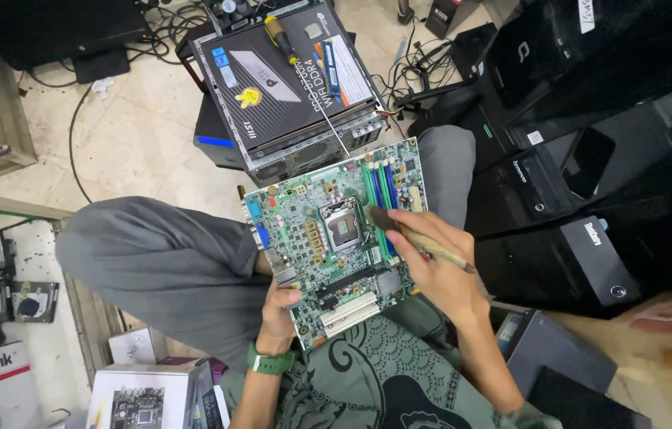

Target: Cleaning a motherboard with a brush and using a screwdriver to work on a computer component.

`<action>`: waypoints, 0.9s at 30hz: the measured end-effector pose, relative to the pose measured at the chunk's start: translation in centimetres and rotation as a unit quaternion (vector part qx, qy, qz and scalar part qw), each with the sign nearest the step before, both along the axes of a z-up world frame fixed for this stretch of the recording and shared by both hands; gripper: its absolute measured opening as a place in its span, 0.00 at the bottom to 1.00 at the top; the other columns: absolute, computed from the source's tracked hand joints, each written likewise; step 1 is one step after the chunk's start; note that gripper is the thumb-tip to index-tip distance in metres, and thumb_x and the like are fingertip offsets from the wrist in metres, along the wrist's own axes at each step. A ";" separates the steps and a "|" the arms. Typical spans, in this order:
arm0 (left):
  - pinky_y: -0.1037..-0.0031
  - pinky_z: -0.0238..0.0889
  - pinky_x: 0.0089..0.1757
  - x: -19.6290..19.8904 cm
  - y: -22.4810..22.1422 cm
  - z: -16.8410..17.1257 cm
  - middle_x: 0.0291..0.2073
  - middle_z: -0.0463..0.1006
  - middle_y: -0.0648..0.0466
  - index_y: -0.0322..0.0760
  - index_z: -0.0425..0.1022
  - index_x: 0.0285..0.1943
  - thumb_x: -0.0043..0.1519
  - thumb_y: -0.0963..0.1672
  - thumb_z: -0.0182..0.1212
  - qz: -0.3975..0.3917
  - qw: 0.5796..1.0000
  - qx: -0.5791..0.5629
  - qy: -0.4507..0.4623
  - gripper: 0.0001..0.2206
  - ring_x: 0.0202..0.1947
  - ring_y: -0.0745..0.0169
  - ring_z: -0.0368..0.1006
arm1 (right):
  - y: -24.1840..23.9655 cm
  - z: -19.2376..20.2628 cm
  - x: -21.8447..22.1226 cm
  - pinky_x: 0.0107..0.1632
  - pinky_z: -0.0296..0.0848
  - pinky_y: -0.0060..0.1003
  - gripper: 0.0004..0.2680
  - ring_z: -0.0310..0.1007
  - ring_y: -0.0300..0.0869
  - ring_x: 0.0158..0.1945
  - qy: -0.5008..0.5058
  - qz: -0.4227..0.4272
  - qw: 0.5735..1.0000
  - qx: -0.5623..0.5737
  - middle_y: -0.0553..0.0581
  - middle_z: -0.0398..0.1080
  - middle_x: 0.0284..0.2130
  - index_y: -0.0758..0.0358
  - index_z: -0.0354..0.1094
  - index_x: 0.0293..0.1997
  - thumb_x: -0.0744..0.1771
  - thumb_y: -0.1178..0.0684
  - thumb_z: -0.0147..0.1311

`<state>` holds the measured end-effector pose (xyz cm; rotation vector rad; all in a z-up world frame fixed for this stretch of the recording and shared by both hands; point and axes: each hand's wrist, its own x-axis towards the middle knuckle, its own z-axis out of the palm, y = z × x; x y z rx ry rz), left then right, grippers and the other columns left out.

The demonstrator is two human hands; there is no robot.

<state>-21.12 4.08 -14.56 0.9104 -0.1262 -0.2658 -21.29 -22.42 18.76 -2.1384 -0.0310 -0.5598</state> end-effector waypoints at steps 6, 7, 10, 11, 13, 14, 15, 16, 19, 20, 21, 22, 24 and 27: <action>0.65 0.51 0.36 -2.1 1.3 -7.2 0.30 0.55 0.63 0.33 0.72 0.46 0.44 0.42 0.57 0.028 0.998 0.034 0.041 0.19 0.33 0.69 0.50 | -0.6 -1.0 0.2 0.31 0.76 0.39 0.05 0.80 0.53 0.29 0.009 0.007 0.998 -0.054 0.60 0.79 0.27 0.61 0.79 0.44 0.66 0.60 0.60; 0.68 0.49 0.34 -1.4 0.4 -1.3 0.26 0.57 0.64 0.35 0.75 0.48 0.41 0.42 0.60 0.052 0.988 0.075 0.122 0.22 0.29 0.68 0.50 | -0.8 -1.4 0.1 0.36 0.78 0.38 0.06 0.81 0.49 0.34 0.022 0.035 0.998 -0.050 0.60 0.80 0.33 0.64 0.76 0.47 0.68 0.57 0.57; 0.66 0.55 0.41 -0.8 -0.6 8.3 0.32 0.68 0.61 0.37 0.76 0.51 0.39 0.45 0.63 0.074 0.978 0.102 0.168 0.26 0.34 0.59 0.60 | -2.2 -1.7 -0.3 0.34 0.80 0.34 0.09 0.82 0.43 0.34 0.087 0.085 0.991 -0.061 0.60 0.80 0.39 0.68 0.76 0.47 0.69 0.53 0.54; 0.62 0.63 0.50 -0.3 -0.7 9.8 0.42 0.77 0.56 0.36 0.76 0.53 0.39 0.46 0.64 0.067 0.985 0.089 0.130 0.28 0.43 0.52 0.71 | -2.8 -1.7 -0.4 0.28 0.80 0.30 0.09 0.81 0.41 0.29 0.136 0.102 0.983 -0.075 0.60 0.81 0.39 0.69 0.78 0.44 0.68 0.53 0.54; 0.66 0.49 0.39 -0.2 0.4 8.3 0.30 0.61 0.61 0.39 0.73 0.46 0.41 0.44 0.64 0.055 0.988 0.075 0.124 0.21 0.33 0.60 0.54 | -4.2 -2.0 0.8 0.31 0.78 0.29 0.08 0.80 0.40 0.30 0.073 0.057 0.995 -0.035 0.59 0.80 0.38 0.67 0.75 0.49 0.69 0.53 0.54; 0.70 0.36 0.28 -0.4 1.0 7.6 0.19 0.44 0.66 0.42 0.70 0.40 0.43 0.41 0.63 0.042 0.990 0.062 0.121 0.16 0.22 0.68 0.36 | -4.8 -2.1 1.1 0.33 0.76 0.28 0.09 0.78 0.39 0.32 0.013 0.011 1.000 0.005 0.58 0.79 0.37 0.64 0.72 0.53 0.70 0.54 0.54; 0.70 0.36 0.28 -0.8 1.3 6.8 0.19 0.44 0.66 0.42 0.70 0.40 0.43 0.41 0.63 0.041 0.990 0.062 0.124 0.16 0.22 0.68 0.36 | -4.6 -1.6 2.0 0.33 0.76 0.28 0.09 0.78 0.39 0.32 0.016 0.010 1.000 0.006 0.58 0.79 0.37 0.64 0.72 0.53 0.70 0.54 0.54; 0.67 0.49 0.38 -0.9 1.5 5.9 0.29 0.61 0.62 0.40 0.74 0.44 0.40 0.43 0.66 0.053 0.989 0.078 0.115 0.20 0.31 0.61 0.54 | -4.5 -1.0 3.0 0.42 0.76 0.32 0.08 0.78 0.42 0.39 -0.010 -0.050 0.999 0.006 0.59 0.78 0.42 0.66 0.72 0.54 0.71 0.55 0.54; 0.63 0.62 0.47 -1.3 1.5 6.1 0.38 0.76 0.58 0.38 0.76 0.47 0.39 0.45 0.69 0.057 0.989 0.086 0.104 0.24 0.39 0.54 0.71 | -4.3 -0.7 4.8 0.38 0.73 0.34 0.08 0.76 0.42 0.36 -0.015 -0.054 0.998 -0.013 0.61 0.77 0.40 0.68 0.72 0.52 0.71 0.55 0.52; 0.63 0.61 0.47 -1.3 1.6 6.7 0.37 0.75 0.58 0.38 0.75 0.47 0.40 0.45 0.70 0.050 0.991 0.077 0.100 0.23 0.38 0.54 0.70 | -4.1 -0.7 5.4 0.26 0.71 0.31 0.08 0.74 0.40 0.26 0.004 0.002 0.999 -0.031 0.60 0.77 0.33 0.70 0.71 0.50 0.71 0.55 0.50; 0.63 0.61 0.47 -0.9 2.0 6.4 0.37 0.75 0.58 0.38 0.75 0.47 0.40 0.45 0.70 0.049 0.991 0.079 0.097 0.23 0.38 0.54 0.70 | -3.9 -0.5 5.6 0.26 0.71 0.31 0.08 0.74 0.40 0.26 0.001 0.001 1.000 -0.030 0.60 0.77 0.33 0.70 0.71 0.50 0.71 0.55 0.50; 0.62 0.61 0.42 -1.0 2.3 6.1 0.35 0.75 0.60 0.38 0.77 0.48 0.41 0.44 0.70 0.058 0.992 0.058 0.093 0.23 0.35 0.56 0.69 | -3.7 -0.2 5.6 0.34 0.75 0.35 0.08 0.77 0.44 0.33 0.003 -0.006 0.999 -0.035 0.62 0.78 0.37 0.69 0.72 0.50 0.70 0.55 0.52; 0.61 0.61 0.38 -1.0 2.5 6.2 0.32 0.74 0.61 0.37 0.78 0.50 0.42 0.43 0.70 0.067 0.993 0.037 0.091 0.23 0.31 0.57 0.68 | -3.4 -0.1 5.4 0.42 0.79 0.39 0.08 0.80 0.48 0.40 0.007 -0.013 0.999 -0.039 0.63 0.78 0.42 0.69 0.73 0.49 0.70 0.55 0.53; 0.66 0.24 0.35 -0.3 2.2 8.6 0.22 0.37 0.63 0.51 0.38 0.29 0.39 0.39 0.60 0.118 0.986 0.015 0.120 0.27 0.27 0.67 0.28 | -2.8 0.2 4.8 0.30 0.79 0.32 0.08 0.79 0.43 0.27 -0.004 0.094 0.995 -0.040 0.64 0.80 0.35 0.74 0.74 0.44 0.70 0.57 0.52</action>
